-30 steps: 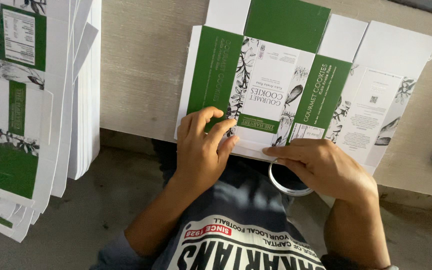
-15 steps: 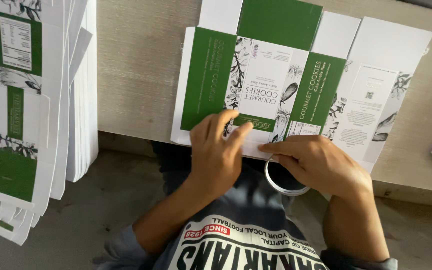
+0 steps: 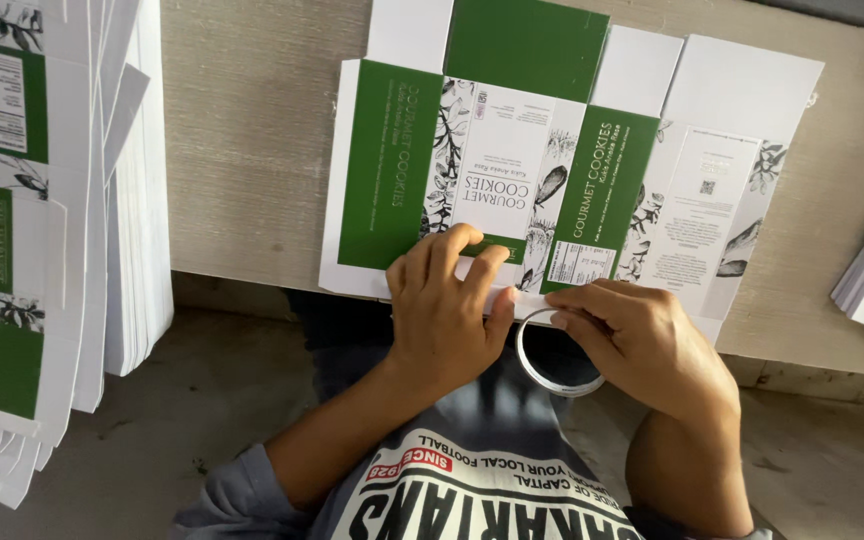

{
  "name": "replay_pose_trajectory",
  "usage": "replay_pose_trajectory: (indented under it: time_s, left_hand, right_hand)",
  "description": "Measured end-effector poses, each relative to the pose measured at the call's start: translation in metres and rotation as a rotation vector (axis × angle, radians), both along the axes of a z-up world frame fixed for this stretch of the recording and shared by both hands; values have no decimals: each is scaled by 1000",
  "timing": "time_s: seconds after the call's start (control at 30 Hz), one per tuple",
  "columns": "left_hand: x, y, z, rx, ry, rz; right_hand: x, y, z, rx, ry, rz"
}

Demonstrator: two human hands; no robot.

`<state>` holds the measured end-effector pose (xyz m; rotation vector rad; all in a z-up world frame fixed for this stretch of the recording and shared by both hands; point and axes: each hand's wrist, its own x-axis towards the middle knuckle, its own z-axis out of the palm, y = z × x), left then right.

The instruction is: The person assembles flat-packed boxes by folding the flaps and securing them with clear adhesive tape. They handle multiple identical boxes, applying tape to the edges and folding the flaps to form the box shape. The person also briefly handles a plastic bag containing blue items before returning to box assembly.

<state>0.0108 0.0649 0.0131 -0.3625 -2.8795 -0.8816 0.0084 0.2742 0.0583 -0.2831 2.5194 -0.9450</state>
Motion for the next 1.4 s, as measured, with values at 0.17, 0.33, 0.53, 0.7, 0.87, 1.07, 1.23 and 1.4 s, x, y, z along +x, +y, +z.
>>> replay_pose_trajectory:
  time_s: [0.17, 0.33, 0.53, 0.7, 0.87, 1.07, 1.23, 1.4]
  left_hand:
    - [6, -1, -29, -52, 81, 3]
    - [-2, 0, 3, -11, -35, -43]
    - [-11, 21, 16, 43, -36, -191]
    - [-12, 64, 10, 118, -38, -370]
    - [-10, 77, 9, 135, -24, -403]
    - [-7, 81, 17, 318, -57, -487]
    - [-8, 84, 23, 429, -119, -552]
    - [-11, 81, 23, 497, -223, -581]
  right_hand:
    - [5, 12, 11, -246, -253, 185]
    - [25, 60, 25, -42, -100, 115]
    - [43, 101, 22, 169, -34, -181]
    - [35, 103, 16, 29, -38, -96]
    - [34, 110, 20, 66, -92, -125]
    - [36, 113, 26, -135, -47, -164]
    - [31, 108, 24, -186, 36, -99]
    - [33, 110, 18, -151, -13, -122]
